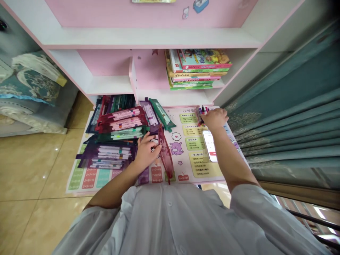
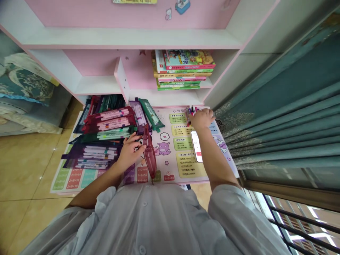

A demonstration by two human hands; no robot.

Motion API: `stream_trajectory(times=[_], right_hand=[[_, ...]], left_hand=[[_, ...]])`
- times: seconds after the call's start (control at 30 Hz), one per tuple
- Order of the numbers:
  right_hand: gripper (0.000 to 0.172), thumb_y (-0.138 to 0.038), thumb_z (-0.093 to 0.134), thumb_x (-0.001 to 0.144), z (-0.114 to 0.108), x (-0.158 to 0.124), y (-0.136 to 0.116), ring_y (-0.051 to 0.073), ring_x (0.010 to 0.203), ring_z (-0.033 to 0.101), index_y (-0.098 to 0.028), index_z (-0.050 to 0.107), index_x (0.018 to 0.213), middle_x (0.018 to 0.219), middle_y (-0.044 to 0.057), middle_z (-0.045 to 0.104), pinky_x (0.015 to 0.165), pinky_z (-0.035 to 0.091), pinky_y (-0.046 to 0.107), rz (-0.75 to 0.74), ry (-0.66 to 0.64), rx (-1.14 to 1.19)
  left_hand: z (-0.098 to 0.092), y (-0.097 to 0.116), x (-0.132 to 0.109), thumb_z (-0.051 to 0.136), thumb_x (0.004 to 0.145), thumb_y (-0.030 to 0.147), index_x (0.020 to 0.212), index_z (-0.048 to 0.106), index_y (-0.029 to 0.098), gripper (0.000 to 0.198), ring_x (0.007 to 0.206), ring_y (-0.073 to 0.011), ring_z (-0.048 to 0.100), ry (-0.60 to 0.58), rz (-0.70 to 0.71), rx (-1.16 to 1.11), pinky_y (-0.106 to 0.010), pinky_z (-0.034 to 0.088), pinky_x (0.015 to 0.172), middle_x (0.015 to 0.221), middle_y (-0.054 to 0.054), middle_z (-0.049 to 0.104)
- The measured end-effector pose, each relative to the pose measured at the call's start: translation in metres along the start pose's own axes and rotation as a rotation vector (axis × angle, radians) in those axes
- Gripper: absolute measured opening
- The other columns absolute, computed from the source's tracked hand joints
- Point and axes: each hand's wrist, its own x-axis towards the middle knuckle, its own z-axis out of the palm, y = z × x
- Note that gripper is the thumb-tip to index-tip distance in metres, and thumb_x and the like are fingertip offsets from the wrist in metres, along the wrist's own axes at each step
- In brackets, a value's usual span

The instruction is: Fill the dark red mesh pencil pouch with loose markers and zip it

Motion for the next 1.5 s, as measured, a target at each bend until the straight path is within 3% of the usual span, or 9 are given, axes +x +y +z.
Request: stream_trajectory(times=[0.17, 0.4, 0.5, 0.63, 0.8, 0.93, 1.07, 1.33, 1.5], right_hand=[[0.06, -0.05, 0.055, 0.084, 0.015, 0.012, 0.005, 0.044, 0.131, 0.035, -0.006, 0.065, 0.123, 0.14, 0.028, 0.048, 0.101, 0.035, 0.063, 0.065, -0.121, -0.125], [0.051, -0.039, 0.055, 0.081, 0.024, 0.013, 0.007, 0.046, 0.131, 0.036, -0.006, 0.065, 0.119, 0.138, 0.028, 0.049, 0.102, 0.032, 0.069, 0.043, -0.128, -0.08], [0.038, -0.035, 0.058, 0.079, 0.019, 0.005, 0.004, 0.044, 0.134, 0.034, -0.01, 0.071, 0.104, 0.139, 0.024, 0.051, 0.103, 0.031, 0.07, 0.023, -0.076, -0.008], [0.025, -0.038, 0.06, 0.082, 0.004, -0.022, -0.004, 0.04, 0.131, 0.04, -0.016, 0.07, 0.076, 0.132, 0.019, 0.058, 0.104, 0.035, 0.067, -0.086, 0.05, 0.214], [0.024, -0.032, 0.065, 0.081, -0.029, -0.088, -0.03, 0.034, 0.131, 0.048, -0.02, 0.062, 0.061, 0.125, 0.011, 0.064, 0.111, 0.035, 0.062, -0.389, 0.061, 0.56], [0.024, -0.033, 0.067, 0.082, -0.054, -0.15, -0.05, 0.034, 0.139, 0.043, -0.021, 0.061, 0.062, 0.13, 0.009, 0.063, 0.116, 0.031, 0.063, -0.594, -0.016, 0.684], [0.023, -0.03, 0.065, 0.082, -0.053, -0.193, -0.058, 0.037, 0.143, 0.037, -0.02, 0.061, 0.062, 0.131, 0.013, 0.061, 0.112, 0.038, 0.06, -0.727, -0.097, 0.668], [0.016, -0.028, 0.067, 0.081, -0.033, -0.212, -0.074, 0.045, 0.145, 0.029, -0.019, 0.073, 0.07, 0.142, 0.017, 0.055, 0.109, 0.03, 0.071, -0.667, -0.215, 0.279], [0.018, -0.031, 0.065, 0.085, -0.023, -0.21, -0.086, 0.046, 0.145, 0.028, -0.02, 0.079, 0.083, 0.143, 0.017, 0.055, 0.11, 0.027, 0.074, -0.669, -0.277, 0.196]], left_hand=[[-0.002, 0.0, 0.0, 0.065, 0.084, 0.029, 0.058, 0.063, 0.021, 0.027, 0.141, -0.0334, 0.045, 0.009, -0.011, -0.005, -0.064, 0.027, 0.116, 0.129, -0.004, 0.069], [0.0, -0.004, 0.0, 0.065, 0.084, 0.03, 0.058, 0.062, 0.021, 0.027, 0.141, -0.0335, 0.044, 0.01, -0.005, -0.009, -0.063, 0.028, 0.116, 0.129, -0.004, 0.069], [0.0, -0.004, 0.0, 0.065, 0.084, 0.03, 0.059, 0.062, 0.02, 0.027, 0.141, -0.0337, 0.044, 0.011, -0.007, -0.016, -0.065, 0.027, 0.116, 0.129, -0.004, 0.068], [0.0, -0.003, 0.0, 0.064, 0.084, 0.03, 0.058, 0.062, 0.021, 0.027, 0.142, -0.0336, 0.044, 0.006, -0.012, -0.027, -0.065, 0.026, 0.116, 0.13, -0.004, 0.068], [0.0, -0.002, 0.001, 0.065, 0.084, 0.029, 0.058, 0.061, 0.021, 0.028, 0.141, -0.033, 0.044, 0.013, -0.011, -0.024, -0.065, 0.025, 0.117, 0.129, -0.005, 0.069], [-0.001, -0.001, 0.001, 0.065, 0.083, 0.028, 0.058, 0.062, 0.021, 0.026, 0.141, -0.0337, 0.045, 0.015, -0.005, -0.017, -0.065, 0.027, 0.116, 0.128, -0.004, 0.07], [-0.002, -0.001, 0.001, 0.064, 0.084, 0.027, 0.059, 0.063, 0.02, 0.025, 0.14, -0.0337, 0.045, 0.016, 0.005, -0.007, -0.065, 0.025, 0.116, 0.128, -0.005, 0.07], [-0.001, 0.002, 0.001, 0.062, 0.084, 0.026, 0.058, 0.062, 0.021, 0.026, 0.139, -0.0321, 0.047, 0.02, -0.009, -0.003, -0.062, 0.028, 0.116, 0.127, -0.003, 0.07], [-0.001, 0.0, 0.001, 0.063, 0.084, 0.028, 0.059, 0.062, 0.021, 0.026, 0.139, -0.0317, 0.047, 0.018, -0.002, 0.006, -0.06, 0.029, 0.116, 0.127, -0.002, 0.07]])
